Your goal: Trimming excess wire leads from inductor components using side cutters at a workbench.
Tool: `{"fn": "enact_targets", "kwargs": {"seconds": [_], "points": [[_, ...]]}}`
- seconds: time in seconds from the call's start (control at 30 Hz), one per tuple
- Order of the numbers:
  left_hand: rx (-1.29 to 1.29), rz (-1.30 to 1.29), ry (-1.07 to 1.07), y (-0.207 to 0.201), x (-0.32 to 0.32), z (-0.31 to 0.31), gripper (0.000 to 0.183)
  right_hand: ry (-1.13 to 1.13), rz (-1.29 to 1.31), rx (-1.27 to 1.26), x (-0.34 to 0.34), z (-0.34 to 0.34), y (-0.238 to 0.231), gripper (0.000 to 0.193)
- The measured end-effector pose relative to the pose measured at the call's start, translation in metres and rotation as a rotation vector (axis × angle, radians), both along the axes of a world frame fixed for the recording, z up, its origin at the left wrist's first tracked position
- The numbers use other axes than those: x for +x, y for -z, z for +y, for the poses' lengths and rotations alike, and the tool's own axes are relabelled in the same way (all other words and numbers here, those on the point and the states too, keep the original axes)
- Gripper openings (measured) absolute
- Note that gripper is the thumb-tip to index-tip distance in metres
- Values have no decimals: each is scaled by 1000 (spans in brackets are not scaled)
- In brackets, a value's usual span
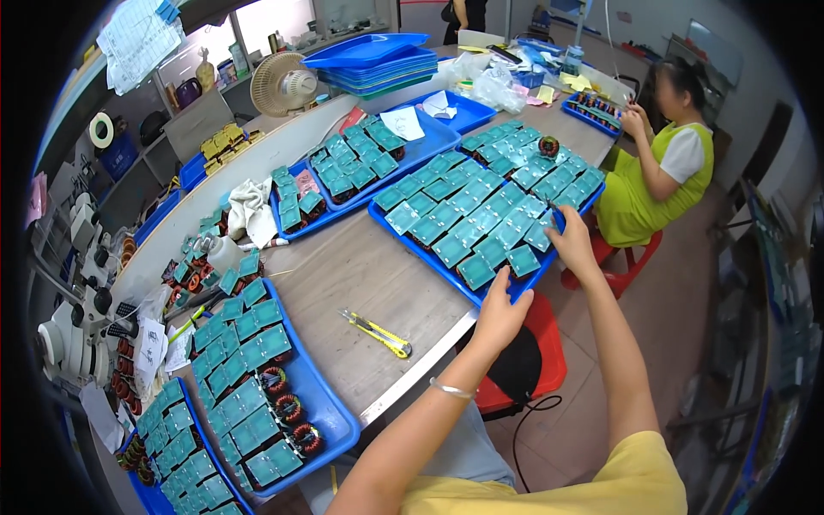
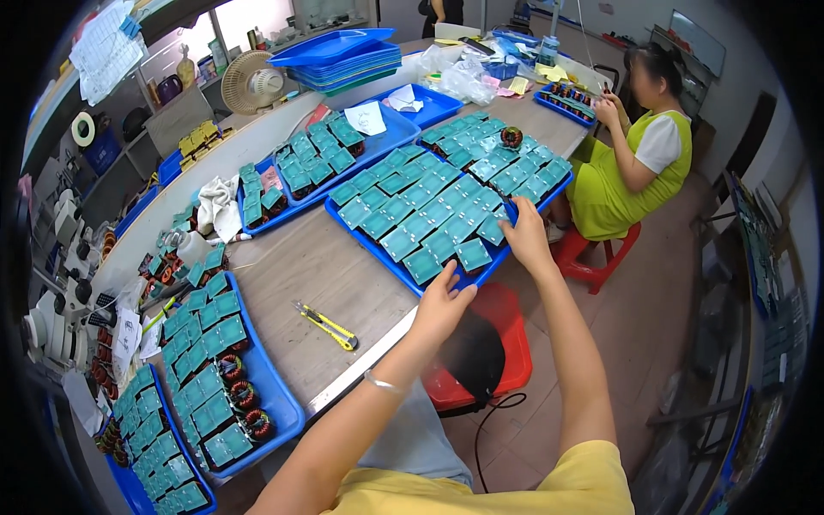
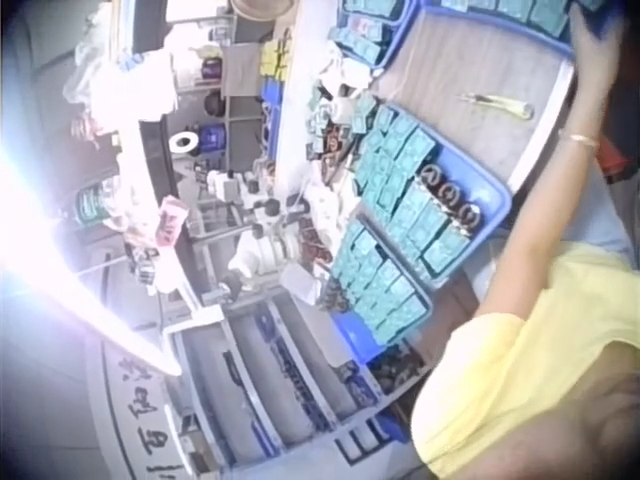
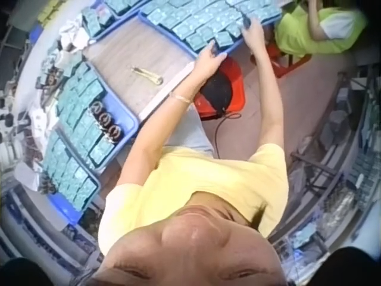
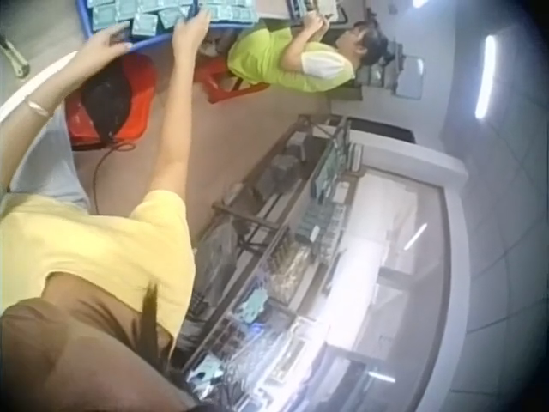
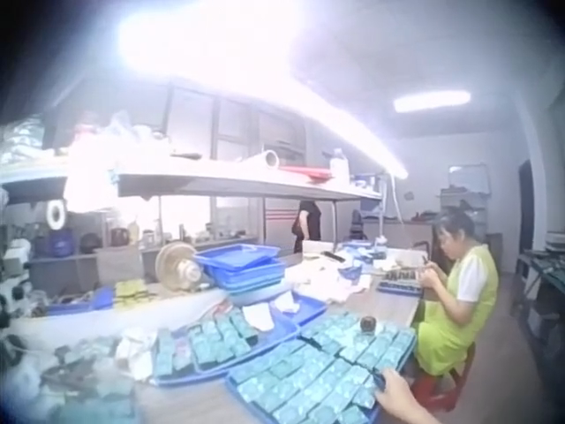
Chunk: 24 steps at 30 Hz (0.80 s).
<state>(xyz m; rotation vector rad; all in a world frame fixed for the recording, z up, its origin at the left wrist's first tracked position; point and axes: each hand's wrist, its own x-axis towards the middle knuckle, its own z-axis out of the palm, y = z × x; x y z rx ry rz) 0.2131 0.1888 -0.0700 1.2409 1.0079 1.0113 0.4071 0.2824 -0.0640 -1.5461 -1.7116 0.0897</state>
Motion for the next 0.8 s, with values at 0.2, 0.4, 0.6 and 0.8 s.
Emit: {"fn": "enact_targets", "kwargs": {"seconds": [0.2, 0.4, 0.6, 0.8], "points": [[-5, 139, 26, -6, 22, 22, 81, 21, 108, -19, -8, -4, -6, 36], [140, 347, -161, 8, 36, 18, 71, 56, 169, -14, -13, -1, -7, 31], [45, 415, -42, -10, 49, 23, 61, 81, 147, 43, -8, -7, -7, 33], [135, 186, 3, 6, 55, 36, 81, -168, 147, 30, -34, -54, -23, 37]]}}
